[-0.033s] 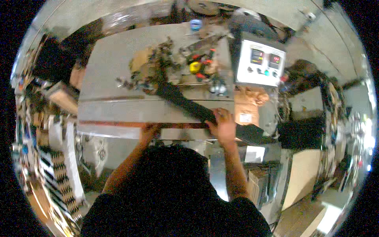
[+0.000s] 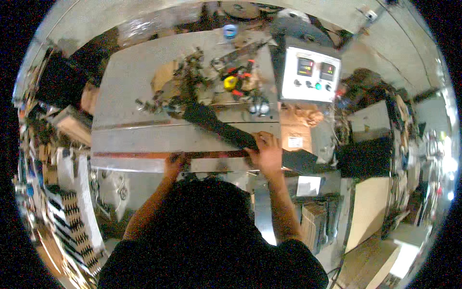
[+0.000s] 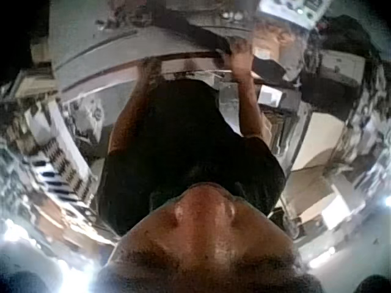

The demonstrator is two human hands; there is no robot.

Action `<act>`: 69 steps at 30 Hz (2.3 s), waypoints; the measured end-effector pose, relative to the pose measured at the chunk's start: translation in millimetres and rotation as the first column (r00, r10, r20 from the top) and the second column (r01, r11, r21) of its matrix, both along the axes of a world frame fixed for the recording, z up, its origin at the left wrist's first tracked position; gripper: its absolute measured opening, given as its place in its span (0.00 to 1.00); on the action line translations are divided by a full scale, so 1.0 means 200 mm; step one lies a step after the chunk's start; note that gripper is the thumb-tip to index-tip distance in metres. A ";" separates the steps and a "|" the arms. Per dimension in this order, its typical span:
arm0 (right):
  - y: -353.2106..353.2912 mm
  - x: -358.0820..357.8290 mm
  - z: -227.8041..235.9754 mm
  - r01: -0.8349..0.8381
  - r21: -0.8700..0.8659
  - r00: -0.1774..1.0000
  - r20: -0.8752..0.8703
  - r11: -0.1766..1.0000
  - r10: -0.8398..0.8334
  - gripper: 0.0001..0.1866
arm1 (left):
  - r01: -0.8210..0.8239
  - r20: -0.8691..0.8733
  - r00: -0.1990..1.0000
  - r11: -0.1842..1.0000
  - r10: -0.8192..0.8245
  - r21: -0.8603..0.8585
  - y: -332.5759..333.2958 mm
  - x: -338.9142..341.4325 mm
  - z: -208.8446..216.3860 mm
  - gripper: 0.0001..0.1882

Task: The person repeatedly picks up long, dark, curved wooden pieces from a stack and rubs their edges against a sanding machine. After sanding, the person places the finished pieces onto a growing stack on the floor. The process is repeated for multiple pieces.

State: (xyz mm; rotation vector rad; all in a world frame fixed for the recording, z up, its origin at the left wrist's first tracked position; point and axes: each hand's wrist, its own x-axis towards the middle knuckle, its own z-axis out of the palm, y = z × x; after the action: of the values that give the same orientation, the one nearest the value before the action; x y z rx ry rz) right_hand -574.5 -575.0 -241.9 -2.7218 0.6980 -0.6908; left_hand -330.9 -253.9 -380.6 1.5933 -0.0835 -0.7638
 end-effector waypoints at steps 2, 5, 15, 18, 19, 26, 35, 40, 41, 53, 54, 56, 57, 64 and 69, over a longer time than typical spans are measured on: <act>0.03 0.00 0.06 -0.004 0.034 0.999 -0.040 0.999 0.005 0.33 | 0.032 0.372 0.927 0.998 -0.048 0.049 0.10 0.05 -0.17 0.12; 0.08 -0.09 0.03 -0.009 0.050 1.000 -0.009 0.999 0.009 0.34 | -0.129 0.066 0.990 0.990 0.125 0.055 0.06 0.06 0.09 0.14; 0.60 -0.08 0.00 -0.160 0.243 0.970 -0.142 0.957 0.199 0.40 | -0.384 -0.145 0.915 0.923 0.376 -0.031 0.34 0.23 0.14 0.36; 0.72 0.06 -0.05 -0.181 0.270 0.960 -0.159 0.946 0.230 0.40 | -0.376 0.046 0.927 0.922 0.373 0.098 0.40 0.30 0.16 0.32; 0.77 0.11 -0.08 -0.185 0.273 0.958 -0.165 0.944 0.235 0.39 | -0.351 0.048 0.936 0.930 0.348 0.113 0.44 0.36 0.18 0.30; 0.99 0.58 -0.31 -0.068 0.277 0.978 -0.173 0.959 0.119 0.36 | -0.203 0.568 0.822 0.949 0.031 0.242 0.44 0.78 0.04 0.25; 1.14 0.88 -0.45 0.134 0.202 0.962 -0.263 0.970 -0.078 0.33 | -0.229 0.673 0.666 0.770 -0.322 0.595 0.34 1.06 0.09 0.29; 1.00 0.84 -0.20 0.112 0.063 0.990 -0.090 0.992 -0.106 0.29 | -0.160 0.634 0.706 0.800 -0.316 0.578 0.36 1.09 0.06 0.29; 0.89 0.80 -0.13 0.097 -0.077 0.995 -0.025 0.992 -0.099 0.31 | -0.206 0.652 0.668 0.753 -0.358 0.625 0.34 1.07 0.04 0.30; -0.85 0.57 0.24 0.682 0.351 0.699 -0.057 0.641 -0.713 0.51 | -0.382 0.762 0.395 0.662 -0.514 0.645 0.34 1.14 -0.11 0.31; -0.88 0.60 0.23 0.658 0.425 0.704 -0.055 0.621 -0.708 0.52 | -0.380 0.758 0.393 0.659 -0.520 0.649 0.33 1.15 -0.12 0.31; -0.97 0.61 0.16 0.681 0.287 0.718 -0.080 0.674 -0.691 0.54 | -0.378 0.749 0.396 0.648 -0.532 0.661 0.33 1.14 -0.12 0.31; -0.97 0.61 0.14 0.686 0.236 0.718 -0.063 0.688 -0.694 0.55 | -0.370 0.735 0.411 0.639 -0.539 0.675 0.34 1.14 -0.11 0.32; -0.93 0.63 0.25 0.700 0.159 0.713 -0.218 0.696 -0.667 0.55 | -0.361 0.721 0.435 0.630 -0.539 0.688 0.33 1.12 -0.10 0.31; -0.89 0.67 0.30 0.709 0.127 0.688 -0.339 0.693 -0.642 0.60 | -0.360 0.726 0.450 0.638 -0.520 0.681 0.32 1.13 -0.08 0.31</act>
State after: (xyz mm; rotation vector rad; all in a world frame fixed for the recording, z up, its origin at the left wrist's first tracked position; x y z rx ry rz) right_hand -440.2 -753.3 -182.7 -2.2861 1.7958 -0.3091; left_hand -105.8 -190.3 -395.7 2.7633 -0.7354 0.1929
